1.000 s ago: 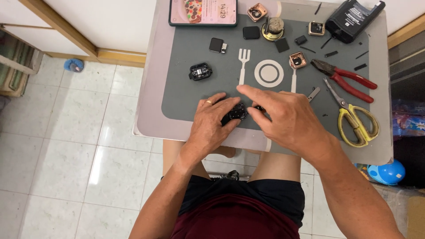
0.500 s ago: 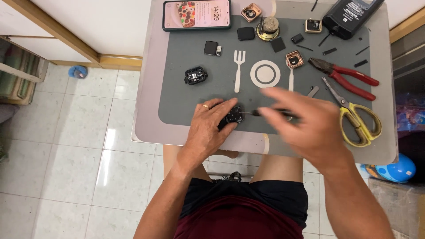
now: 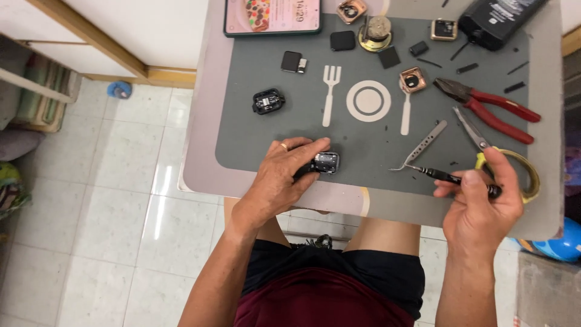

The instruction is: The person works on a small black electronic device on a gray mat, using a screwdriver to remove screws and a metal pick to pry open the casing. They also use scissors to cut a small black strip and tweezers to handle internal components.

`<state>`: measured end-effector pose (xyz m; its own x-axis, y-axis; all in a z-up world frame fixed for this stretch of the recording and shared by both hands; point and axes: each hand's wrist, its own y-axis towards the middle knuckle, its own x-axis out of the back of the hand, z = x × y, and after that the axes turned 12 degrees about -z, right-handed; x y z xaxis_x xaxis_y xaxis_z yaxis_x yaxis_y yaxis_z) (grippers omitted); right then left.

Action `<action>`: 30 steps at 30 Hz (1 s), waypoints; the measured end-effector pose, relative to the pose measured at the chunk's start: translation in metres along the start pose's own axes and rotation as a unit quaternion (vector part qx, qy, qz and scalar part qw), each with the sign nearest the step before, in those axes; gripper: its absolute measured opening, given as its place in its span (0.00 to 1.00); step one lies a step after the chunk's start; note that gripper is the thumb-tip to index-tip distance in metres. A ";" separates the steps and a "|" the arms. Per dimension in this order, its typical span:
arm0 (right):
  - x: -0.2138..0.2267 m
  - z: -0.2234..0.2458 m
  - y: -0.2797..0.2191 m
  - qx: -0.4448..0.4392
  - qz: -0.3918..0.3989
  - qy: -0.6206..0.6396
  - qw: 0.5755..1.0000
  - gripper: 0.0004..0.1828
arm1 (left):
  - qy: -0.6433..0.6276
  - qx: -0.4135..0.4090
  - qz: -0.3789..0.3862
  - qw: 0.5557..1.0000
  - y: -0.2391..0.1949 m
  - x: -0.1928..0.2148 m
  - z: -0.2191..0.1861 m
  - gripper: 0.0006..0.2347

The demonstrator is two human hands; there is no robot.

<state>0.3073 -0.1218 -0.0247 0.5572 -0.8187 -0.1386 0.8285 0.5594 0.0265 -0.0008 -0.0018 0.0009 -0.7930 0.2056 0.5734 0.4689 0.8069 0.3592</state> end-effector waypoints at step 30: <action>0.003 -0.004 0.007 0.016 -0.007 -0.016 1.000 0.32 | 0.138 0.092 -0.146 0.975 0.050 0.048 0.077 0.31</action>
<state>0.3146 -0.1199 -0.0291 0.5472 -0.8300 -0.1076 0.8369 0.5445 0.0561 -0.0455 0.0912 -0.0105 -0.7361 -0.1846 0.6512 0.1401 0.8997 0.4135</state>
